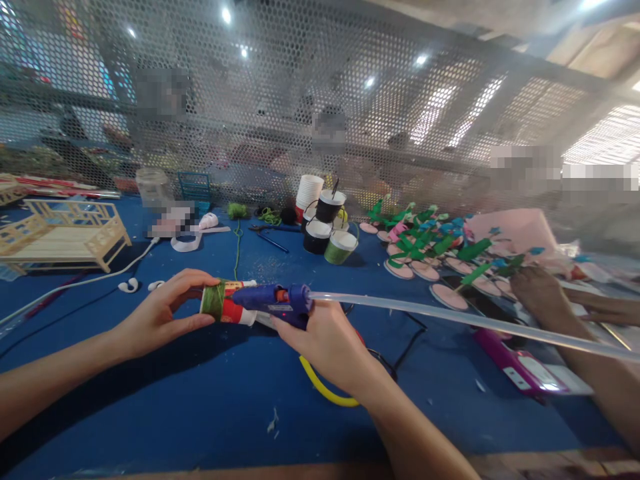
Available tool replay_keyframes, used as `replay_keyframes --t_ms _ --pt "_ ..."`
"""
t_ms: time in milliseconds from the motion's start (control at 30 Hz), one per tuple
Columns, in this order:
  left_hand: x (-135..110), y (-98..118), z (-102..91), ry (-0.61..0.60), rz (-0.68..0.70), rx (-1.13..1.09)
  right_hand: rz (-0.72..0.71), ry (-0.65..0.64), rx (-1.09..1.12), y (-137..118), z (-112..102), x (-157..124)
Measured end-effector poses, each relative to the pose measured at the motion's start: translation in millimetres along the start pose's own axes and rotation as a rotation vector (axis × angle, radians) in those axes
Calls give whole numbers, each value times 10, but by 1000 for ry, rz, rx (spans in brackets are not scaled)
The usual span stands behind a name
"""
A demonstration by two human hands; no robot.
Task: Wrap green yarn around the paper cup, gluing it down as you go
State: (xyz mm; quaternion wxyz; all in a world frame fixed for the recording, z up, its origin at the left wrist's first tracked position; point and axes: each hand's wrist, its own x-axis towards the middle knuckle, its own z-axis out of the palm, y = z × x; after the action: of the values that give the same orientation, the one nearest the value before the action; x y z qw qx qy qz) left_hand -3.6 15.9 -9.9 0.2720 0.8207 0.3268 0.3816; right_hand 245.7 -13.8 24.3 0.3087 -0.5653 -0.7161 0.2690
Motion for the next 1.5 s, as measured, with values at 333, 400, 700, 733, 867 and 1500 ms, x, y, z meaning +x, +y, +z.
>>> replay_keyframes --t_ms 333,400,700,733,867,1500 --pt "10 19 7 10 -65 -49 -53 14 -40 -7 1 -13" --pt "12 25 7 14 -87 -58 -35 10 -43 2 6 -18" --pt "23 45 15 16 -163 -119 -40 6 -50 -4 15 -25" --pt "23 47 16 19 -168 -123 -47 11 -55 -3 17 -22" --pt "24 56 18 20 -200 -132 -44 24 -90 -3 17 -12" --pt "28 69 16 -8 -301 -198 -74 -21 -100 -26 3 -20"
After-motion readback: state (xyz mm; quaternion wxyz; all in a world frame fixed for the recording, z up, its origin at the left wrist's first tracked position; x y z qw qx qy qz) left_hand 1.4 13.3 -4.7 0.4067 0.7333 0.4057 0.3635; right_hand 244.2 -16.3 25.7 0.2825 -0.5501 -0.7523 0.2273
